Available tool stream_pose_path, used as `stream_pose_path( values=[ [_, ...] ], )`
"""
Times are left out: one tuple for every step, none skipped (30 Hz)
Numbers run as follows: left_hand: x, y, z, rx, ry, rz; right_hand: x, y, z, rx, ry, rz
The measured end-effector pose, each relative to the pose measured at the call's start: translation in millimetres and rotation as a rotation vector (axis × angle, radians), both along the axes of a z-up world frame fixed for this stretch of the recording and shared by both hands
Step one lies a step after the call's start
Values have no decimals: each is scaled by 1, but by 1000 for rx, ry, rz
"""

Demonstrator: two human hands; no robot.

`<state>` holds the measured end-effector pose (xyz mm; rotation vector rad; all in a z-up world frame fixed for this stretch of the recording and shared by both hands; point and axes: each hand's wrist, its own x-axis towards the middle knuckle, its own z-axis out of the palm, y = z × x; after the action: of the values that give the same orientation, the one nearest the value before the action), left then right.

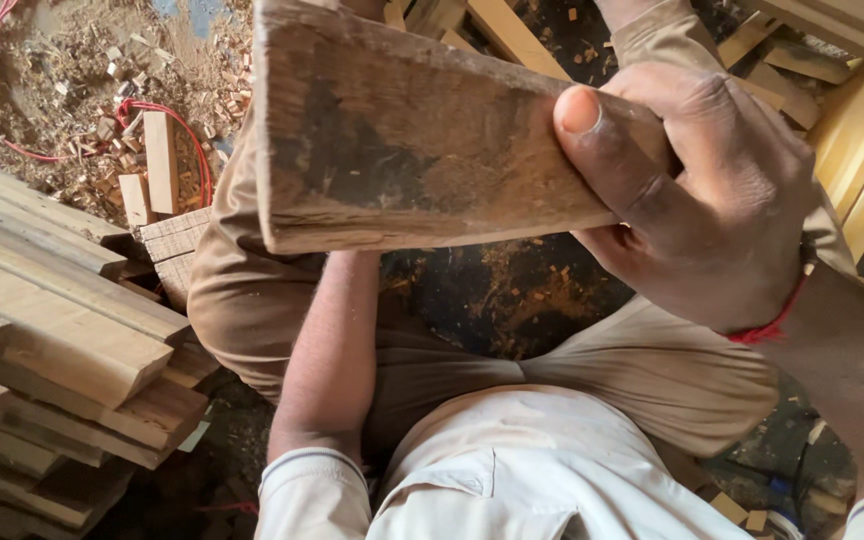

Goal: The person sits on the floor and uses a chisel and a wooden mallet to carve a small wooden piece. They repeatedly strike the chisel to remove wood shavings and occasionally inspect the carved surface.

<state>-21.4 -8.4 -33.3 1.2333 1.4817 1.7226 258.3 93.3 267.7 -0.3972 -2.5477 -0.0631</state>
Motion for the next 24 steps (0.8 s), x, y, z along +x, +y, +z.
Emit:
stream_pose_path(
  values=[
    [-2, -3, 1, 0, -4, -6, 0, 1, 0, 7, 10, 8],
    [-4, -7, 2, -3, -4, -6, -1, 3, 0, -1, 30, 22],
    [-5, -8, 2, -2, -6, -8, -3, 6, 0, -8, 52, 39],
    [-6, -10, 3, -4, -6, -6, -5, 9, 0, -30, 84, 63],
    [-6, -7, 2, 1, -7, -9, -7, 11, -1, -33, 92, 68],
    [-5, -5, 1, -1, -5, -14, -9, 14, 0, -36, 100, 73],
    [-3, -5, -1, -11, -7, -19, -11, 14, 0, -27, 81, 61],
    [1, -3, -4, -11, -10, -26, -14, 14, 1, -19, 62, 49],
    [4, 0, -6, -9, -14, -30, -17, 14, 2, -8, 44, 38],
    [7, 4, -9, -10, -16, -37, -20, 15, 4, 2, 25, 27],
    [10, 7, -12, -12, -20, -47, -23, 16, 7, 46, -21, 20],
    [12, 9, -14, -8, -29, -52, -26, 16, 10, 90, -67, 14],
    [12, 12, -17, -7, -35, -58, -28, 19, 13, 168, -139, 12],
    [11, 12, -19, -4, -43, -61, -29, 19, 16, 246, -211, 10],
    [10, 15, -21, -3, -51, -70, -30, 20, 17, 224, -190, -8],
    [8, 18, -25, 1, -63, -75, -28, 20, 19, 202, -168, -26],
    [11, 14, -29, -11, -74, -78, -26, 19, 16, 183, -157, -28],
    [13, 11, -35, -17, -88, -84, -23, 18, 14, 164, -146, -29],
    [14, 5, -39, -27, -106, -85, -23, 17, 9, 158, -135, -17],
    [15, 3, -44, -31, -121, -91, -23, 15, 5, 151, -125, -4],
    [13, 5, -47, -25, -136, -103, -24, 17, 2, 158, -107, 3],
    [11, 8, -50, -21, -146, -112, -26, 19, 0, 165, -89, 9],
    [13, 12, -55, -15, -165, -132, -25, 20, -1, 197, -113, 4],
    [16, 11, -60, -10, -191, -153, -24, 21, -1, 229, -137, 0]
  ],
)
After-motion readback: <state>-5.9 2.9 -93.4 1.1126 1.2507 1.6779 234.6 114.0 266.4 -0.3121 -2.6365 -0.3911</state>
